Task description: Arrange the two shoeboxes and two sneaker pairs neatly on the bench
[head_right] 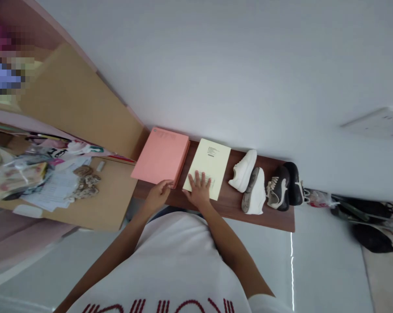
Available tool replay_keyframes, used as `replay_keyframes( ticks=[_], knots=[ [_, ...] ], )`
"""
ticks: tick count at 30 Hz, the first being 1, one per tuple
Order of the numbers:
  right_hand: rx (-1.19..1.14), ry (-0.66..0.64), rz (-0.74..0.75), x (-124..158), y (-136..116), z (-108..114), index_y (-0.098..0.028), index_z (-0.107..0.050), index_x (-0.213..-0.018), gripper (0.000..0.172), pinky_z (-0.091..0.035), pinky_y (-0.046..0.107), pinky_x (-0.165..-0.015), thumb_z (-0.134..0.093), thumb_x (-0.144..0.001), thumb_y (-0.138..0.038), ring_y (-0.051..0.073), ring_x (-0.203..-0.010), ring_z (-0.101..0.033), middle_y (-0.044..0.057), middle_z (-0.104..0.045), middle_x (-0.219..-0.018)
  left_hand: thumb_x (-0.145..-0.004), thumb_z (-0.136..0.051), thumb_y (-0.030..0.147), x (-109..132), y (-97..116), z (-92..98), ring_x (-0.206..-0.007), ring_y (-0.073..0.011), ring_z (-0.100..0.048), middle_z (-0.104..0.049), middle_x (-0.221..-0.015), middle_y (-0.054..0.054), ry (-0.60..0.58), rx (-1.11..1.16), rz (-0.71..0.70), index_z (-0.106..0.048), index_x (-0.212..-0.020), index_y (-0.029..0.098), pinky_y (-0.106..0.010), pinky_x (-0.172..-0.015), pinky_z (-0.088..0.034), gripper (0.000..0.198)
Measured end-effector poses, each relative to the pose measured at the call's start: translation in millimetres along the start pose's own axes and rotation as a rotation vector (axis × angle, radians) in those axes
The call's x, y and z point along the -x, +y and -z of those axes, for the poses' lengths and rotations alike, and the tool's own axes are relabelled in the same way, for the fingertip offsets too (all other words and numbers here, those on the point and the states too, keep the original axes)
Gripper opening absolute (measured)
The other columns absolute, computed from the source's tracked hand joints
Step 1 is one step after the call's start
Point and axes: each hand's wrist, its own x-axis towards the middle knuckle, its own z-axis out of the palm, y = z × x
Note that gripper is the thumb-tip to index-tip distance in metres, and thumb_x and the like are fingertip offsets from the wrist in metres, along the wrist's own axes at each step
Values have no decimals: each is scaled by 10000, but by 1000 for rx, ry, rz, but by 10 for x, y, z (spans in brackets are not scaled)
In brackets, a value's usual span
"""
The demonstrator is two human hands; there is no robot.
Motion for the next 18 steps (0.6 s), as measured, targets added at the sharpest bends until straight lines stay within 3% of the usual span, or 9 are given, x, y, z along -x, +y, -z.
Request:
replay_keyframes(
  ticks=[5,7,11,14,18],
  knots=[
    [129,-30,21,50,245,76,-270,-462,-1549,715,32,672,-1236,-619,-910,-550,390,-1598,-83,91,-280,-1705,-938,-485,274,-28,-532,704,-1116,-235,-711,-757,-1192,-73,1,-17,5,-697,-1181,231,-397,-1054,-527,325],
    [138,-22,7,104,224,126,-261,-473,-1540,716,20,661,-1243,-629,-898,-538,380,-1597,-107,90,-293,-1700,-926,-493,267,-62,-714,941,-1138,-236,-701,-754,-1203,-63,12,-36,4,-699,-1170,238,-396,-1071,-517,321],
    [-30,152,-53,148,-174,29,-238,-431,-1561,715,-110,611,-1267,-574,-930,-542,351,-1590,-175,107,-293,-1697,-927,-468,248,-185,-885,1242,-1197,-240,-668,-723,-1262,-73,61,-36,-8,-679,-1219,230,-404,-1102,-493,361],
    [-333,297,-81,86,-595,-189,-213,-407,-1566,721,-258,528,-1256,-520,-955,-578,306,-1554,-290,134,-334,-1670,-913,-484,231,-318,-867,1318,-1290,-257,-608,-661,-1357,-104,146,-49,-30,-647,-1286,206,-423,-1140,-458,408],
    [-671,332,-290,-126,-969,-417,-208,-488,-1499,723,-379,486,-1197,-543,-921,-639,297,-1474,-424,136,-461,-1588,-859,-575,212,-558,-778,1347,-1407,-283,-503,-585,-1455,-133,192,-77,-43,-578,-1386,174,-449,-1226,-347,528]
  ],
)
